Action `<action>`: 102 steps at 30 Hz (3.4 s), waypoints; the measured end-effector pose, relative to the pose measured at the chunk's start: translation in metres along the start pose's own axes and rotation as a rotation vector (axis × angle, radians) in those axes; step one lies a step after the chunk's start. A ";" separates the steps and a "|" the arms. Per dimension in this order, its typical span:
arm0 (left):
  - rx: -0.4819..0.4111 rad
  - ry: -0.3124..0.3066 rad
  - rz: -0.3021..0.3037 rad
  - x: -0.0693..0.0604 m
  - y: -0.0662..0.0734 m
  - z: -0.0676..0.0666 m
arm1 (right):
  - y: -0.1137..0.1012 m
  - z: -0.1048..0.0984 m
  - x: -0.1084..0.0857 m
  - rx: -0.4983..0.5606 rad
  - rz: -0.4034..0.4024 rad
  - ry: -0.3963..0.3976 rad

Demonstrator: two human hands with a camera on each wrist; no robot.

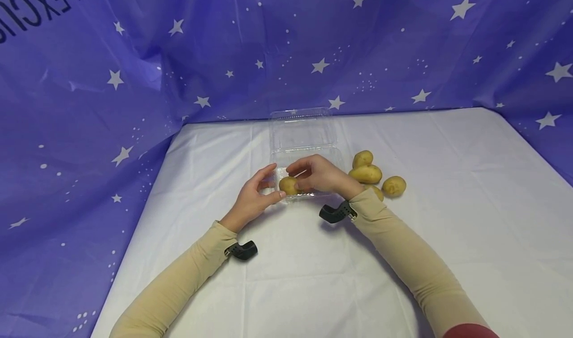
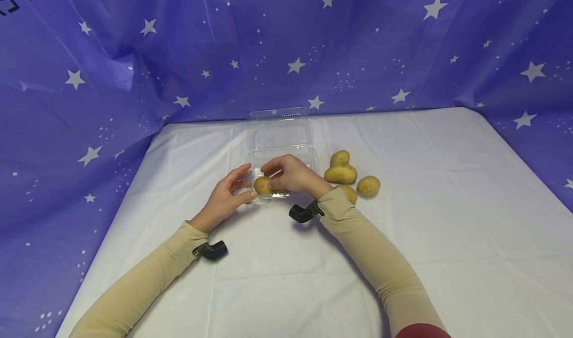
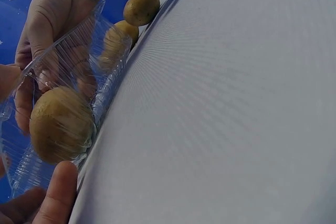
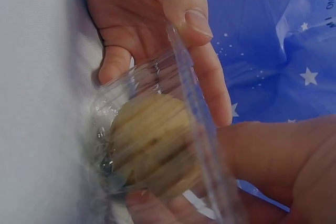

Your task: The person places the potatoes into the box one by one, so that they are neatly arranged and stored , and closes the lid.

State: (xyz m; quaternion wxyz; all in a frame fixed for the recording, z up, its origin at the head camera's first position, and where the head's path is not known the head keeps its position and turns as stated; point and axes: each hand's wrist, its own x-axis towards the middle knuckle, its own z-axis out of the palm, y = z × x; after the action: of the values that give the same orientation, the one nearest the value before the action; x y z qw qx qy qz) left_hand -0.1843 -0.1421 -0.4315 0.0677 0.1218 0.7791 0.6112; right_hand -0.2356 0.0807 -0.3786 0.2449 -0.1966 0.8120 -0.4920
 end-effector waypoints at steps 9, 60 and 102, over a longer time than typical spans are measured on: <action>0.009 0.005 -0.006 0.000 0.002 0.000 | 0.002 -0.009 -0.005 0.020 -0.036 0.035; -0.012 0.005 -0.004 -0.002 0.002 0.000 | 0.105 -0.161 -0.149 0.109 0.054 0.258; -0.003 0.000 0.011 -0.001 0.001 0.001 | 0.112 -0.143 -0.138 0.085 -0.046 0.081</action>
State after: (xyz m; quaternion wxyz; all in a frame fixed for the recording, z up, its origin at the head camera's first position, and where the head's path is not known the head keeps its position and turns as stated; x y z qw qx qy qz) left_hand -0.1834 -0.1410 -0.4312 0.0643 0.1260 0.7776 0.6127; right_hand -0.2182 0.3076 -0.3944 0.2086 -0.1847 0.7947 -0.5392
